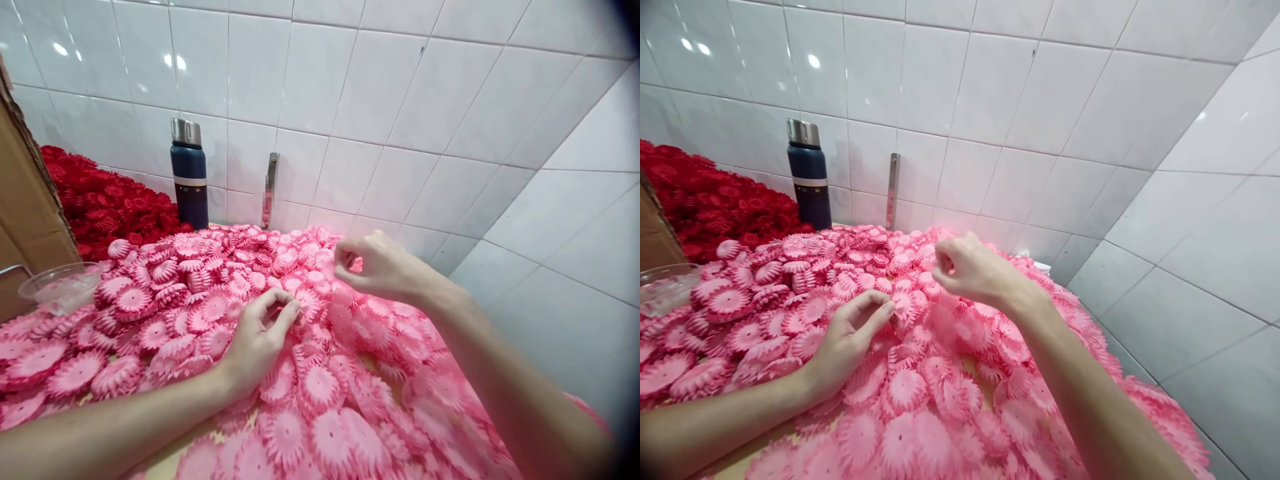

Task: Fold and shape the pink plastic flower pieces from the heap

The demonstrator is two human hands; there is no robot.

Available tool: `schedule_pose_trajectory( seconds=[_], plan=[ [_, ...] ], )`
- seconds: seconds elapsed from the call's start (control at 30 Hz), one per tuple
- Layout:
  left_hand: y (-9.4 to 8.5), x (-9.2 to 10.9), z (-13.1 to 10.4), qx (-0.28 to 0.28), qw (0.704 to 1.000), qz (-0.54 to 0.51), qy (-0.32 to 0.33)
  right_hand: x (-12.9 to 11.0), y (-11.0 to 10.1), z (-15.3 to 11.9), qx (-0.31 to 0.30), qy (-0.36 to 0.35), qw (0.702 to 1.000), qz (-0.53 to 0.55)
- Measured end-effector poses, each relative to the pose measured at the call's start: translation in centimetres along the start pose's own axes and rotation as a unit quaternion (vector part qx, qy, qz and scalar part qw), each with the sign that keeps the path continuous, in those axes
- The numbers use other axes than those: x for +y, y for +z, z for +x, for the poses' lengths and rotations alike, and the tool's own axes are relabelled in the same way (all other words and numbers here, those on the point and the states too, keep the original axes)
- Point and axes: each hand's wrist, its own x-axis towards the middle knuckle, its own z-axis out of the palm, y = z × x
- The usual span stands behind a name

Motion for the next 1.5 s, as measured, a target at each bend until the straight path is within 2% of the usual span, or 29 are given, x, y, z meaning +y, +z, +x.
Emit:
schedule_pose_trajectory(
  seconds=[0.1,0.27,0.43,0.57,0.63,0.77,0.87,1.13,1.33,1.5],
  plan=[
    [0.0,0.0,-0.1,-0.01,1.0,-0.004,0.006,1.0,-0.8,-0.4,0.08,0.016,0.996,-0.045],
    [0.1,0.0,0.1,-0.002,1.0,-0.019,-0.01,0.8,-1.7,-1.0,0.084,0.053,0.995,0.011],
    [0.1,-0.1,0.3,0.006,1.0,-0.011,-0.008,0.5,-1.0,-0.6,0.028,0.055,0.994,0.095],
    [0.1,0.0,0.3,0.016,1.0,-0.014,-0.014,-0.2,-0.6,-0.4,0.03,0.031,0.991,0.124],
    [0.2,0.0,0.3,0.017,1.0,-0.017,-0.017,-0.9,-0.5,-0.2,-0.006,0.007,0.99,0.138],
    [0.2,-0.1,0.3,0.008,0.999,-0.033,-0.006,-1.9,0.2,0.9,-0.122,-0.022,0.983,0.137],
    [0.2,-0.1,0.3,0.007,0.999,-0.031,-0.006,-1.8,0.9,1.9,-0.17,-0.034,0.974,0.144],
    [0.4,0.0,0.5,0.024,0.999,-0.035,-0.018,-2.3,1.0,1.4,-0.217,-0.034,0.971,0.099],
    [0.3,-0.4,0.6,0.024,0.998,0.025,-0.059,-2.1,0.4,1.3,-0.207,-0.035,0.973,0.101],
    [0.2,-0.3,0.4,0.003,0.999,0.023,-0.033,-2.3,0.7,1.4,-0.221,-0.046,0.965,0.134]
  ],
)
